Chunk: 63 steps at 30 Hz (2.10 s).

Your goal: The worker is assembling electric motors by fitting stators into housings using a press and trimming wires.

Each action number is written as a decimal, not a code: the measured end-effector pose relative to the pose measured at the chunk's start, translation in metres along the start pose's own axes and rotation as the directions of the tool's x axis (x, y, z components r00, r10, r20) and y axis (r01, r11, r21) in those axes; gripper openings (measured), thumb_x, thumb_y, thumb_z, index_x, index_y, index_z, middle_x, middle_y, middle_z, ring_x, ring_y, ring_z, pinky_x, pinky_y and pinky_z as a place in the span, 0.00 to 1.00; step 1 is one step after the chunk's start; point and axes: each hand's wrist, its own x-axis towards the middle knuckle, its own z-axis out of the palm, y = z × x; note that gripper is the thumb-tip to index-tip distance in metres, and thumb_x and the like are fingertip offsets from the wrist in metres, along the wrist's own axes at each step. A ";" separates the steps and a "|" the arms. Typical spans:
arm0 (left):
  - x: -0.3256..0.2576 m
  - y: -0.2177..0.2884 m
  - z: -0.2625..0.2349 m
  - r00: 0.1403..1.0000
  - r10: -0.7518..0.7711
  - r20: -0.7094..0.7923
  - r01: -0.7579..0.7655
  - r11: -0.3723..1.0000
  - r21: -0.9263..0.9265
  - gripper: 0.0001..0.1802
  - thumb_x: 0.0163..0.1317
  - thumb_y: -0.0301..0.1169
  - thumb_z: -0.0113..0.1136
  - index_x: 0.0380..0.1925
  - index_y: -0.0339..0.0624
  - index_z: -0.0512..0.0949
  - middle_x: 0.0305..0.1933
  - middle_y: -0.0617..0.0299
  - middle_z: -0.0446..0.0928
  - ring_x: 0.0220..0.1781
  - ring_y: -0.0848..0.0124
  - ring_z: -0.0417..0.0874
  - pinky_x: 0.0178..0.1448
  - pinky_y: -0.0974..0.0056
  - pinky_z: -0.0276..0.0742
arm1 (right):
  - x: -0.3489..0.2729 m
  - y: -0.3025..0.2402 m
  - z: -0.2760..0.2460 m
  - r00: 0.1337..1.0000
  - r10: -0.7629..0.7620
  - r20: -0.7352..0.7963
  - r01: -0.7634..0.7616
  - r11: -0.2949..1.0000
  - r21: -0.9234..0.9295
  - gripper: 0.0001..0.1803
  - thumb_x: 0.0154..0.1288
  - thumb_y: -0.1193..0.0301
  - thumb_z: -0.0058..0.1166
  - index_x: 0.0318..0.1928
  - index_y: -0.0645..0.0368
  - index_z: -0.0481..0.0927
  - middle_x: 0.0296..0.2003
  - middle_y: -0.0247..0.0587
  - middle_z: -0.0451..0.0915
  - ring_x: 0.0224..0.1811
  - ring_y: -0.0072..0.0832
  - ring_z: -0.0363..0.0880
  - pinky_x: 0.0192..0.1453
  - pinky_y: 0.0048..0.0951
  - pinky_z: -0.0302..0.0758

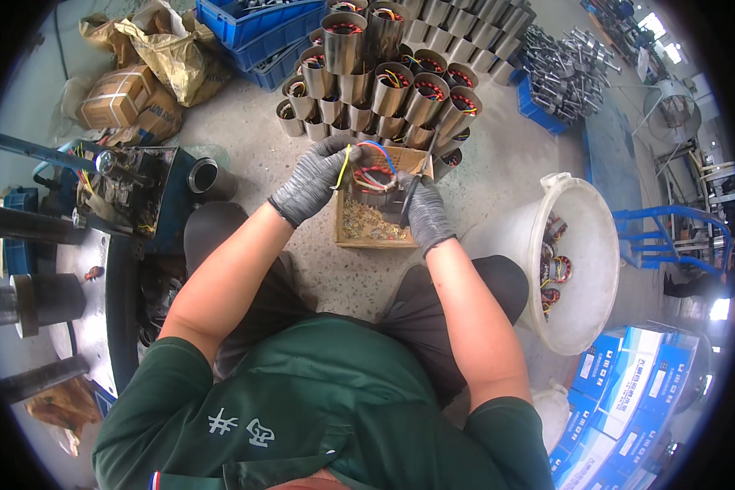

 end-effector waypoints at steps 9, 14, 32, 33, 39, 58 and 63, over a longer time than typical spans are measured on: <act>-0.003 0.010 -0.016 0.996 -0.091 -0.023 0.086 0.984 -0.154 0.15 0.76 0.37 0.54 0.51 0.39 0.80 0.30 0.67 0.80 0.22 0.78 0.74 0.27 0.74 0.70 | -0.032 -0.007 0.023 0.991 -0.134 0.021 0.135 0.954 -0.267 0.33 0.72 0.53 0.59 0.70 0.48 0.63 0.33 0.50 0.84 0.21 0.31 0.84 0.19 0.27 0.81; -0.007 0.019 -0.005 0.983 -0.112 -0.147 0.088 0.984 -0.158 0.15 0.77 0.38 0.49 0.44 0.40 0.82 0.25 0.69 0.74 0.21 0.78 0.71 0.26 0.72 0.69 | -0.046 -0.004 0.021 0.979 -0.107 0.173 0.157 0.938 -0.309 0.38 0.71 0.56 0.61 0.75 0.47 0.59 0.31 0.46 0.84 0.18 0.27 0.81 0.18 0.25 0.78; -0.005 -0.010 -0.020 0.995 -0.099 -0.004 0.099 0.993 0.067 0.16 0.73 0.37 0.49 0.33 0.40 0.82 0.19 0.72 0.70 0.17 0.82 0.64 0.23 0.74 0.59 | -0.057 -0.016 0.018 0.929 0.213 0.301 -0.120 0.946 -0.301 0.33 0.69 0.42 0.57 0.60 0.52 0.71 0.30 0.43 0.83 0.25 0.28 0.84 0.26 0.27 0.82; -0.005 -0.008 -0.022 0.996 -0.090 0.015 0.087 0.990 0.113 0.16 0.72 0.37 0.49 0.34 0.40 0.82 0.20 0.71 0.73 0.18 0.82 0.65 0.23 0.74 0.60 | -0.058 -0.017 0.020 0.929 0.214 0.301 -0.121 0.946 -0.301 0.33 0.69 0.42 0.57 0.60 0.52 0.71 0.30 0.43 0.83 0.25 0.28 0.84 0.26 0.27 0.82; -0.010 -0.001 -0.009 0.995 -0.091 0.044 0.080 0.973 0.215 0.15 0.72 0.36 0.51 0.36 0.38 0.83 0.27 0.68 0.79 0.23 0.83 0.69 0.27 0.74 0.63 | -0.061 -0.017 0.024 0.948 0.152 0.280 -0.058 0.947 -0.317 0.33 0.68 0.41 0.59 0.58 0.55 0.73 0.29 0.43 0.82 0.24 0.27 0.84 0.25 0.26 0.81; 0.002 -0.029 -0.009 0.989 0.050 -0.142 -0.024 0.983 0.182 0.12 0.73 0.34 0.58 0.47 0.36 0.78 0.26 0.66 0.78 0.25 0.79 0.76 0.30 0.71 0.74 | -0.067 0.007 0.029 0.936 0.221 0.275 -0.223 0.974 -0.023 0.18 0.76 0.50 0.53 0.48 0.50 0.73 0.21 0.30 0.75 0.13 0.18 0.65 0.14 0.23 0.62; 0.004 -0.020 -0.007 0.976 -0.001 -0.217 0.062 0.959 0.276 0.12 0.73 0.35 0.58 0.46 0.37 0.78 0.26 0.65 0.78 0.25 0.78 0.77 0.31 0.70 0.75 | -0.060 0.015 0.021 0.948 0.225 0.225 -0.225 0.974 -0.026 0.21 0.75 0.47 0.52 0.49 0.52 0.74 0.22 0.32 0.76 0.13 0.21 0.68 0.14 0.24 0.64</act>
